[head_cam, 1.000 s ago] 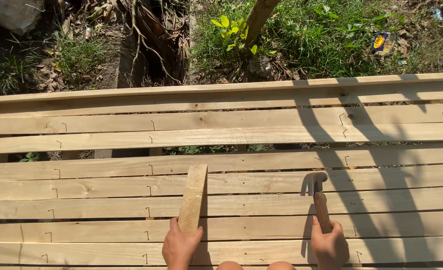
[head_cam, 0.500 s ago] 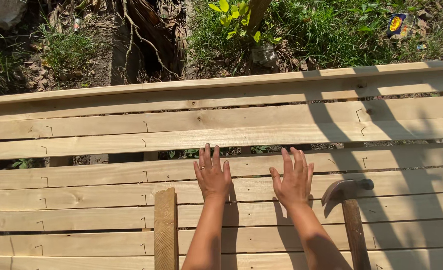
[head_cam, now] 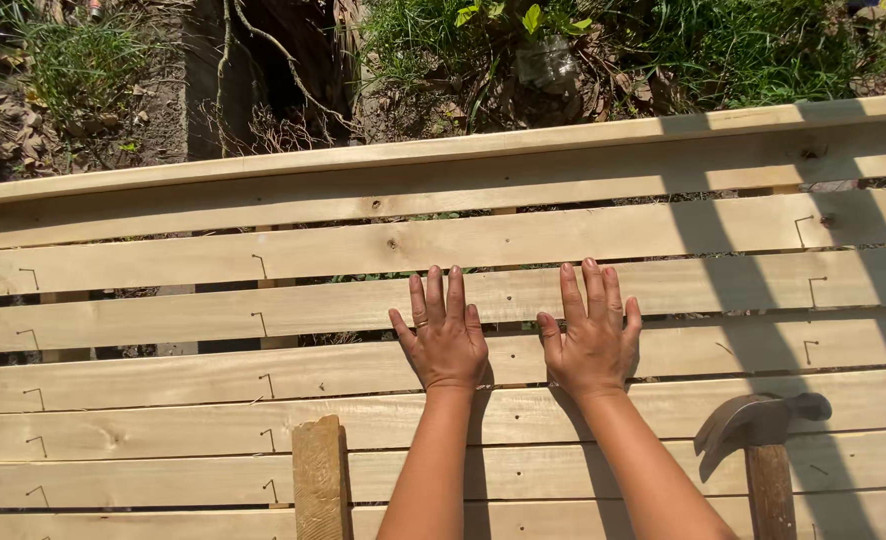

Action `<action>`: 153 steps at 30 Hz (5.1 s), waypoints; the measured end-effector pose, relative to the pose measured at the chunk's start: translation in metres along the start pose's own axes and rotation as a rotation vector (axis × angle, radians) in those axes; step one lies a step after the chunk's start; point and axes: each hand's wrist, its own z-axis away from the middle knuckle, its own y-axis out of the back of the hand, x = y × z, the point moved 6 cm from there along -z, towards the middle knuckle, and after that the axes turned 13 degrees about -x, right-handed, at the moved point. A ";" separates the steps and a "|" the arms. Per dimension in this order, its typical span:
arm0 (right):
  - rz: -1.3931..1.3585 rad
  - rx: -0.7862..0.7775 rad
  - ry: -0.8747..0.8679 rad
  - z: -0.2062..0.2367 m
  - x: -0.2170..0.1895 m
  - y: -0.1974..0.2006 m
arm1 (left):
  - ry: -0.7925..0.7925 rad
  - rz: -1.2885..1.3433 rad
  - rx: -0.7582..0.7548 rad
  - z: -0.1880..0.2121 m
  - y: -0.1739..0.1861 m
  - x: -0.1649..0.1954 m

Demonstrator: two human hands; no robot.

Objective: The person hammers nails into a frame of horizontal wooden slats outdoors, using a claw hammer to drive protruding nails flush into the boards. They press on the slats to hold them steady, reposition a small wood block, and work along different sections of the slatted panel.

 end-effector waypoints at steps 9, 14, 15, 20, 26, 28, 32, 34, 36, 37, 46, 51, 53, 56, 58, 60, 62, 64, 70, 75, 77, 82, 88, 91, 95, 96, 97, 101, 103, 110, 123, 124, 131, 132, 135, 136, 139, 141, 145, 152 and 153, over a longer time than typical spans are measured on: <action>0.004 0.081 0.045 0.002 0.005 -0.019 | -0.013 0.093 -0.055 -0.002 -0.028 -0.012; 0.025 0.103 0.034 0.002 0.010 -0.023 | 0.000 0.071 -0.033 0.002 -0.033 -0.013; 0.031 0.096 0.033 0.002 0.011 -0.025 | 0.000 0.060 -0.016 0.002 -0.032 -0.012; 0.076 0.103 0.038 0.004 0.004 -0.022 | 0.013 0.089 -0.077 -0.001 -0.038 -0.015; 0.164 -0.028 0.185 -0.023 0.007 0.004 | -0.007 0.095 -0.023 0.003 -0.037 -0.015; 0.108 -0.031 0.412 -0.036 0.006 0.014 | -0.007 0.060 0.002 0.006 -0.036 -0.015; 0.099 -0.011 0.596 -0.048 0.007 0.018 | -0.001 0.025 0.041 0.004 -0.034 -0.014; 0.099 0.014 0.594 -0.048 0.008 0.017 | 0.006 0.035 0.024 0.001 -0.035 -0.015; 0.099 0.012 0.588 -0.046 0.007 0.015 | 0.011 0.067 -0.028 -0.001 -0.037 -0.015; 0.099 0.015 0.586 -0.044 0.007 0.015 | 0.006 0.072 -0.025 0.000 -0.038 -0.015; 0.136 0.005 0.573 -0.045 0.007 0.011 | 0.026 0.056 -0.055 -0.001 -0.039 -0.016; 0.181 0.041 0.564 -0.042 0.005 0.011 | 0.037 0.026 -0.083 -0.001 -0.042 -0.017; 0.173 0.045 0.564 -0.042 0.003 0.013 | 0.047 0.010 -0.100 0.000 -0.043 -0.017; 0.150 0.016 0.544 -0.045 0.002 0.015 | 0.040 0.013 -0.093 0.000 -0.042 -0.017; 0.130 0.013 0.544 -0.047 0.001 0.018 | 0.035 0.023 -0.087 0.000 -0.042 -0.017; 0.111 0.015 0.556 -0.048 -0.001 0.021 | 0.033 0.027 -0.086 0.000 -0.041 -0.017; 0.089 0.016 0.579 -0.049 -0.002 0.024 | 0.031 0.025 -0.063 0.001 -0.040 -0.017; 0.083 0.019 0.596 -0.051 -0.002 0.025 | 0.028 0.018 -0.048 0.002 -0.040 -0.017; 0.065 -0.026 0.575 -0.057 -0.001 0.020 | 0.039 -0.010 -0.066 0.001 -0.042 -0.018; 0.051 -0.004 0.590 -0.055 0.001 0.018 | 0.036 -0.021 -0.067 0.002 -0.042 -0.018; 0.080 -0.020 0.574 -0.057 0.002 0.016 | 0.033 -0.029 -0.050 0.003 -0.041 -0.018; 0.079 -0.024 0.575 -0.061 0.000 0.015 | 0.054 0.032 -0.095 0.002 -0.045 -0.021; 0.077 -0.062 0.573 -0.062 -0.002 0.018 | 0.061 0.088 -0.113 -0.002 -0.039 -0.019; 0.046 -0.092 0.549 -0.065 -0.002 0.015 | 0.059 0.086 -0.099 -0.003 -0.035 -0.018; 0.082 -0.046 0.484 -0.032 0.010 0.019 | 0.059 0.087 -0.101 -0.005 -0.034 -0.018; 0.008 0.000 0.371 -0.013 0.024 0.026 | 0.062 0.087 -0.102 -0.005 -0.035 -0.018; -0.067 0.042 0.258 0.015 0.042 0.035 | 0.064 0.088 -0.105 -0.005 -0.036 -0.018; 0.015 0.187 -0.272 0.147 0.130 0.047 | 0.062 0.081 -0.113 -0.004 -0.038 -0.019; -0.166 0.136 -0.487 0.181 0.177 0.027 | 0.057 0.075 -0.112 -0.004 -0.038 -0.018; -0.782 -0.037 -0.728 0.176 0.207 0.011 | 0.065 0.044 -0.133 -0.005 -0.037 -0.017; -0.878 -0.348 -0.370 0.091 0.035 -0.013 | 0.074 0.044 -0.176 -0.011 -0.029 -0.015; -0.988 -0.303 -0.409 0.096 0.040 -0.008 | 0.078 0.051 -0.189 -0.011 -0.029 -0.016; -0.945 -0.276 -0.296 0.110 0.057 -0.017 | 0.083 0.053 -0.255 -0.012 -0.035 -0.018; -0.870 -0.324 -0.255 0.107 0.053 -0.022 | 0.085 0.052 -0.275 -0.012 -0.036 -0.019; -0.664 -0.346 -0.193 0.098 0.043 -0.026 | 0.079 0.063 -0.284 -0.012 -0.038 -0.019; -0.602 -0.330 -0.179 0.095 0.040 -0.023 | 0.076 0.058 -0.278 -0.012 -0.038 -0.019; -0.679 -0.296 -0.130 0.091 0.030 -0.011 | 0.082 0.050 -0.291 -0.010 -0.041 -0.019; -0.660 -0.257 -0.087 0.088 0.026 0.000 | 0.082 0.053 -0.287 -0.009 -0.042 -0.020; -0.683 -0.323 -0.200 0.086 0.032 0.007 | 0.081 0.023 -0.279 -0.010 -0.044 -0.020; -0.896 -0.359 -0.284 0.092 0.039 0.005 | 0.094 0.056 -0.315 -0.009 -0.048 -0.021; -0.823 -0.362 -0.221 0.089 0.035 0.003 | 0.093 0.064 -0.319 -0.009 -0.048 -0.021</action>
